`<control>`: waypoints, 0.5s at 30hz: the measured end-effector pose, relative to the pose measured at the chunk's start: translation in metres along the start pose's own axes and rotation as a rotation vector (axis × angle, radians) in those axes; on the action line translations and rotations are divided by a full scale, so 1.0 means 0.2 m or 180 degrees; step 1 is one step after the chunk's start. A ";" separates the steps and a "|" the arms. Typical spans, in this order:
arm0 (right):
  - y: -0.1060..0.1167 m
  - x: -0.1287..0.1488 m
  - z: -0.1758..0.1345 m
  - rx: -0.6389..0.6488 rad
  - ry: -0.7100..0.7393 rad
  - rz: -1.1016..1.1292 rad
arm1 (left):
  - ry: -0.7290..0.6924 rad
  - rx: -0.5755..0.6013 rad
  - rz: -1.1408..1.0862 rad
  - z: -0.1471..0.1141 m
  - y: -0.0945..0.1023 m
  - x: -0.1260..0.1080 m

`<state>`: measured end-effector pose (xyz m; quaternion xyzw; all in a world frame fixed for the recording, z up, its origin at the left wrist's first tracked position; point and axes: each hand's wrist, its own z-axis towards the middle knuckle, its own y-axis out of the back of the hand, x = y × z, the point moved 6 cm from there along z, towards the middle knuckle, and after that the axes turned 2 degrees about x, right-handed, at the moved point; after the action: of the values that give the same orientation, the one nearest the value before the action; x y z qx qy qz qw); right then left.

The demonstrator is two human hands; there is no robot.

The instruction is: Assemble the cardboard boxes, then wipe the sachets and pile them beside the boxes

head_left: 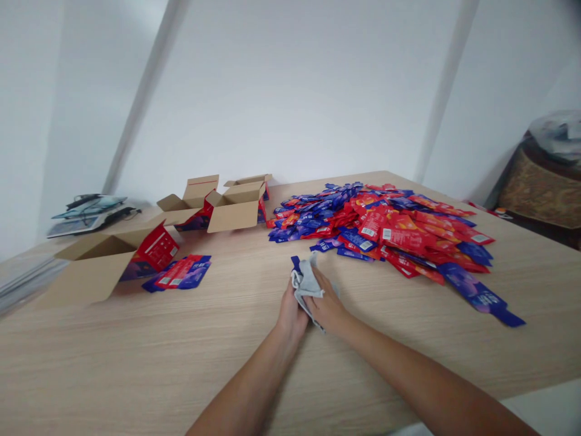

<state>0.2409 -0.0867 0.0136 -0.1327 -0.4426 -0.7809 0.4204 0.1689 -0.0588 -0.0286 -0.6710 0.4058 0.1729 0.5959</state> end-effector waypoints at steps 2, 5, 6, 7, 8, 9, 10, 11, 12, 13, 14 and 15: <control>0.03 -0.09 0.01 -0.0115 -0.0221 -0.0082 | 0.0188 0.0227 -0.0226 -0.02 -0.07 0.02; 0.08 -0.19 0.03 -0.0278 -0.0581 0.0001 | 0.0264 0.0548 -0.0093 -0.06 -0.14 0.04; 0.09 -0.21 0.03 -0.0332 -0.0687 0.0100 | 0.0235 0.0544 -0.0026 -0.06 -0.14 0.03; 0.10 -0.22 0.04 -0.0373 -0.0786 0.0221 | 0.0181 0.0515 0.0026 -0.07 -0.13 0.03; 0.11 -0.23 0.04 -0.0379 -0.0867 0.0345 | 0.0100 0.0468 0.0060 -0.07 -0.12 0.02; 0.11 -0.23 0.04 -0.0349 -0.0935 0.0452 | 0.0002 0.0414 0.0080 -0.07 -0.11 0.00; 0.10 -0.24 0.04 -0.0290 -0.0990 0.0523 | -0.0100 0.0358 0.0097 -0.07 -0.10 -0.01; 0.09 -0.24 0.04 -0.0215 -0.1041 0.0540 | -0.0198 0.0305 0.0126 -0.06 -0.10 -0.03; 0.08 -0.24 0.04 -0.0138 -0.1089 0.0498 | -0.0296 0.0247 0.0170 -0.06 -0.09 -0.04; 0.07 -0.24 0.04 -0.0055 -0.1119 0.0415 | -0.0402 0.0173 0.0226 -0.06 -0.08 -0.05; 0.06 -0.24 0.05 0.0023 -0.1135 0.0309 | -0.0512 0.0092 0.0303 -0.06 -0.08 -0.07; 0.06 -0.24 0.05 0.0089 -0.1146 0.0200 | -0.0611 0.0014 0.0403 -0.06 -0.07 -0.08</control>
<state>0.2778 -0.0565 -0.0007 -0.2782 -0.5171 -0.7248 0.3604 0.1673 -0.0654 -0.0055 -0.6231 0.3888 0.2728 0.6214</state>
